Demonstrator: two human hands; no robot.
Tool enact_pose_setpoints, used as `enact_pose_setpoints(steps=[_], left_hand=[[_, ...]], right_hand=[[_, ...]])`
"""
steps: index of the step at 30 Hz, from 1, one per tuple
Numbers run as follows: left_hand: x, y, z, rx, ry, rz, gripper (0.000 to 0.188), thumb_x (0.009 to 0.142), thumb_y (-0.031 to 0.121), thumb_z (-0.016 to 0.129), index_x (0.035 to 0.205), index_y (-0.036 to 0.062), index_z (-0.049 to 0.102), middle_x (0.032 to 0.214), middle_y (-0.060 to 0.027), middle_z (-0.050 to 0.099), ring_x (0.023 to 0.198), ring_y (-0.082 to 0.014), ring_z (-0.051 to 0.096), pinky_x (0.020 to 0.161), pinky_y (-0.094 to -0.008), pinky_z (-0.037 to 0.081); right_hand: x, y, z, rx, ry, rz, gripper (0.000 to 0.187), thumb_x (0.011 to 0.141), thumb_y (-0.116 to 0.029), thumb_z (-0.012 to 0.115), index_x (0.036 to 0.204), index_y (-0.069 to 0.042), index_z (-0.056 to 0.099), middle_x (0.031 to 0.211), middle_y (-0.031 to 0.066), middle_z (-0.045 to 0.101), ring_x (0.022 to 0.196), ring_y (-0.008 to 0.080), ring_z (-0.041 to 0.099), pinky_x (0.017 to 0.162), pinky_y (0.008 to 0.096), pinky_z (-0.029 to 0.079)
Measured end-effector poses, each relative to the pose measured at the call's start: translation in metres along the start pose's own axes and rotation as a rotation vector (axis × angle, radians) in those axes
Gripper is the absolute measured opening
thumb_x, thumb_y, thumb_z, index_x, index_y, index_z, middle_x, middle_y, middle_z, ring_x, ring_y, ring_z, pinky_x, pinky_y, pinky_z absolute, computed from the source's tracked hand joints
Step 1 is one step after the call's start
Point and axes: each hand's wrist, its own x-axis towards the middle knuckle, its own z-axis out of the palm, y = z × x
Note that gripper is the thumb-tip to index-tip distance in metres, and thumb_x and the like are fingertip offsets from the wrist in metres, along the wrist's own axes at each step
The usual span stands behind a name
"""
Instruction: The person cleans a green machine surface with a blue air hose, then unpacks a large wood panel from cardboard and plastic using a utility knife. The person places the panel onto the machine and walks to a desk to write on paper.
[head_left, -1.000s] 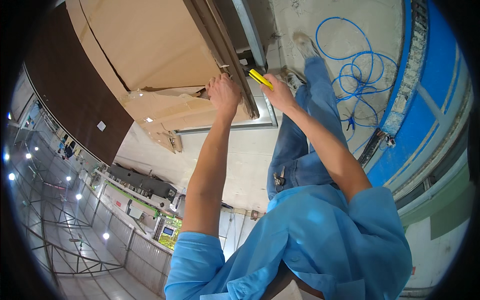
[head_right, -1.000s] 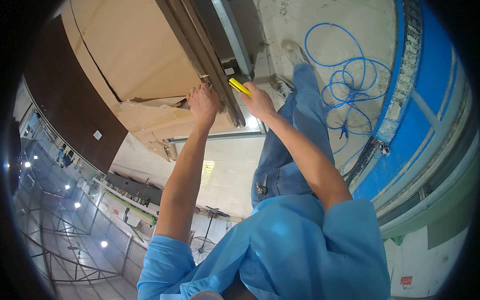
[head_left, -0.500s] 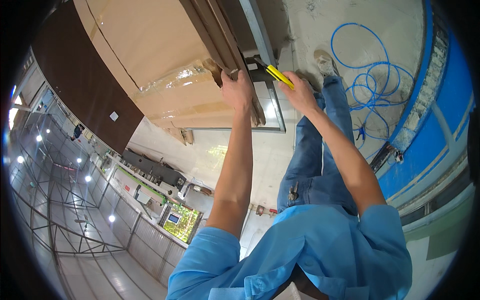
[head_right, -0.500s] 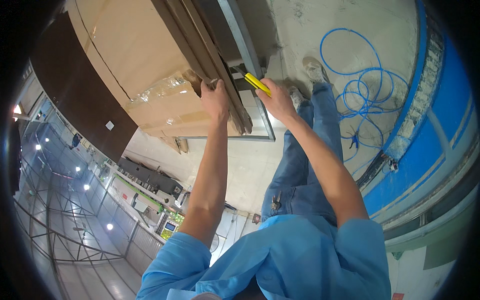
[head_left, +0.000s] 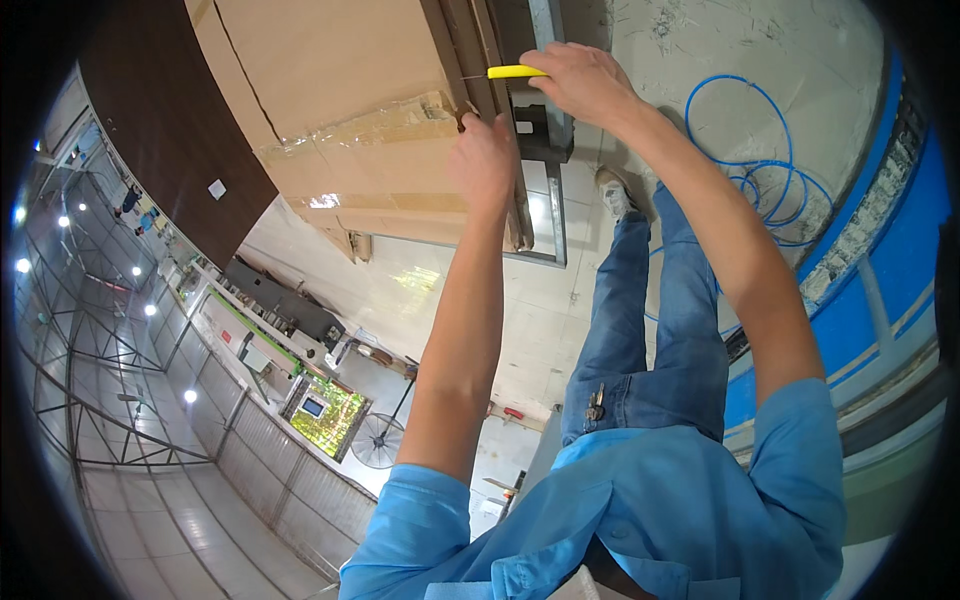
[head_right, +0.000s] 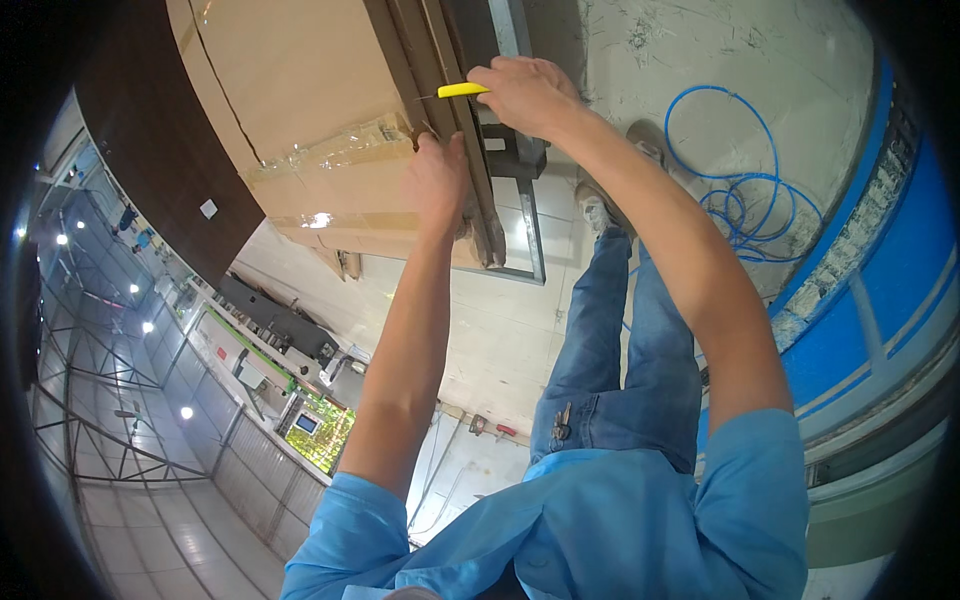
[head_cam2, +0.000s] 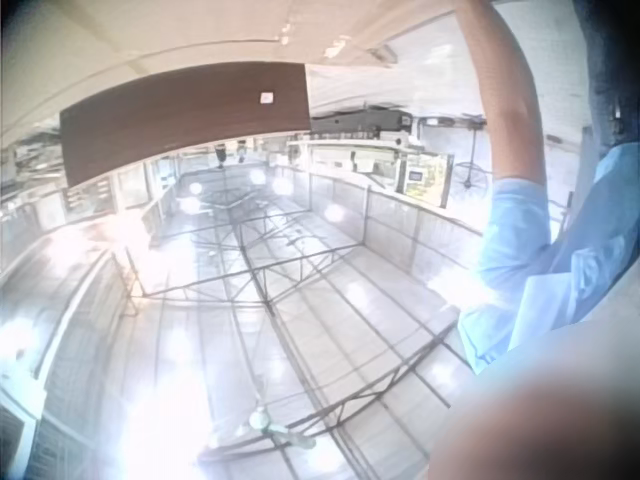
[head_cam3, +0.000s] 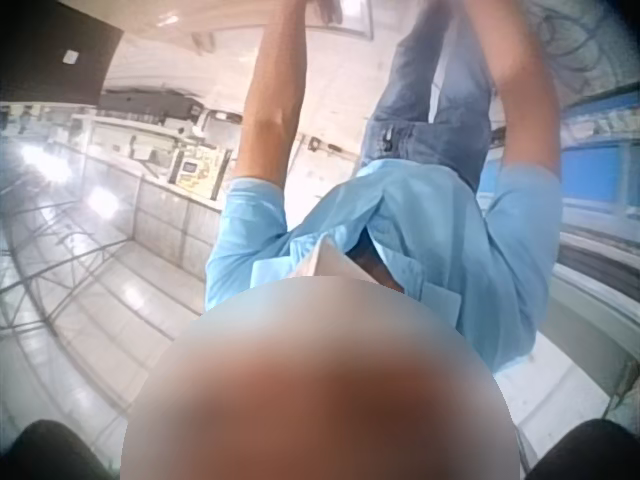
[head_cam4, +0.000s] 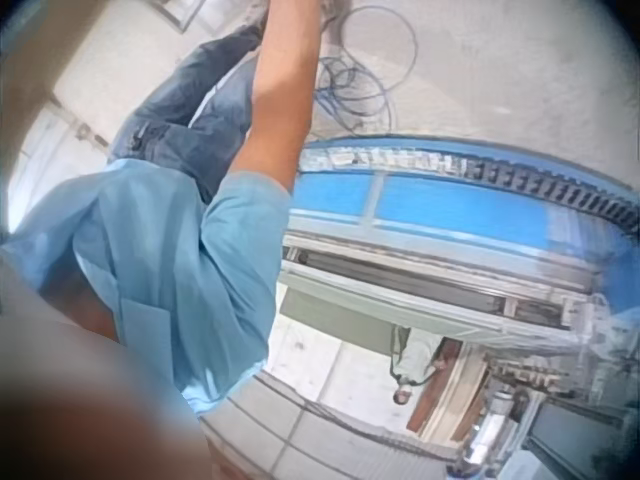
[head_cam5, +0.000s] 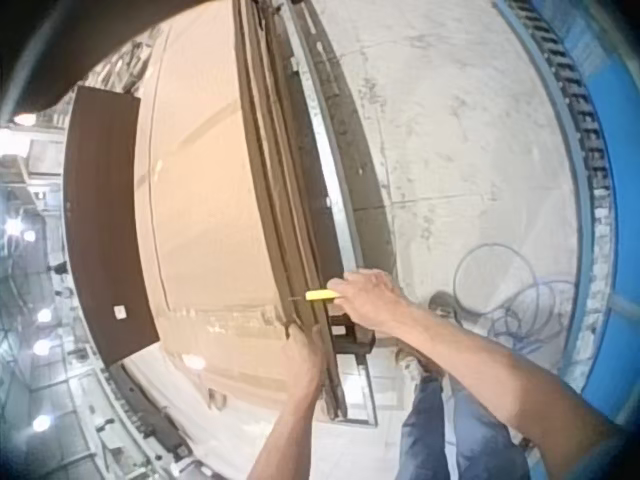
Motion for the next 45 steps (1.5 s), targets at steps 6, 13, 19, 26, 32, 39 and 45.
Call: enact_pose_setpoints(steps=[6,13,19,26,32,39,45], left_hand=[[0.004,0.036,0.018,0.124,-0.183,0.119,0.025,0.089,0.022,0.056,0.085,0.007,0.075,0.085,-0.0186,0.073,0.081,-0.0395,0.072,0.074,-0.0486,0.058],[0.015,0.021,-0.036,0.031,-0.034,0.102,0.027,0.091,0.035,0.064,0.093,0.0092,0.07,0.084,-0.0181,0.072,0.082,-0.0382,0.071,0.074,-0.0477,0.055],[0.092,-0.003,-0.055,0.57,0.032,0.971,0.016,0.093,0.022,0.06,0.086,0.0135,0.071,0.092,-0.0017,0.069,0.103,-0.0219,0.065,0.087,-0.0368,0.05],[0.102,0.012,-0.04,0.607,-0.337,1.188,0.01,0.084,0.014,0.063,0.083,0.0155,0.073,0.101,-0.001,0.069,0.098,-0.0246,0.066,0.086,-0.0395,0.053],[0.048,0.055,-0.016,-0.176,-0.046,0.98,0.008,0.086,0.019,0.067,0.091,0.0127,0.065,0.1,-0.0036,0.068,0.094,-0.0298,0.067,0.076,-0.044,0.054],[0.023,-0.011,-0.045,0.512,-0.02,0.558,0.036,0.085,0.035,0.071,0.098,0.0033,0.061,0.099,-0.0172,0.069,0.099,-0.0302,0.068,0.072,-0.0425,0.057],[-0.002,-0.038,-0.019,0.584,-0.235,0.533,0.023,0.085,0.025,0.066,0.087,0.0029,0.061,0.083,-0.0217,0.072,0.084,-0.0362,0.073,0.066,-0.0456,0.057]], right_hand=[[-0.051,0.016,0.003,0.265,0.051,0.283,0.034,0.093,-0.025,0.065,0.124,-0.01,0.064,0.106,0.0122,0.069,0.098,0.0333,0.065,0.085,0.0421,0.052],[-0.119,0.057,0.003,0.289,0.112,0.463,0.035,0.092,-0.024,0.068,0.122,-0.005,0.065,0.114,0.016,0.069,0.102,0.0355,0.066,0.087,0.0397,0.052],[-0.146,0.061,0.017,0.388,0.116,0.595,0.036,0.093,-0.024,0.068,0.123,-0.005,0.065,0.113,0.0183,0.069,0.1,0.036,0.067,0.085,0.0384,0.052],[-0.18,0.067,0.033,0.477,0.256,0.671,0.037,0.092,-0.028,0.068,0.121,-0.006,0.066,0.106,0.0195,0.071,0.096,0.0368,0.068,0.082,0.0402,0.053],[-0.208,0.08,0.035,0.526,0.233,0.865,0.038,0.095,-0.028,0.067,0.124,-0.004,0.064,0.098,0.0146,0.071,0.087,0.0239,0.068,0.08,0.0321,0.051],[-0.202,0.072,0.035,0.525,0.26,0.799,0.037,0.096,-0.029,0.065,0.125,-0.006,0.061,0.099,0.0163,0.071,0.09,0.0287,0.068,0.08,0.036,0.051],[-0.157,0.008,0.07,0.743,0.138,0.594,0.03,0.094,-0.027,0.063,0.117,-0.009,0.061,0.093,0.0182,0.069,0.089,0.0383,0.067,0.076,0.0435,0.052]])
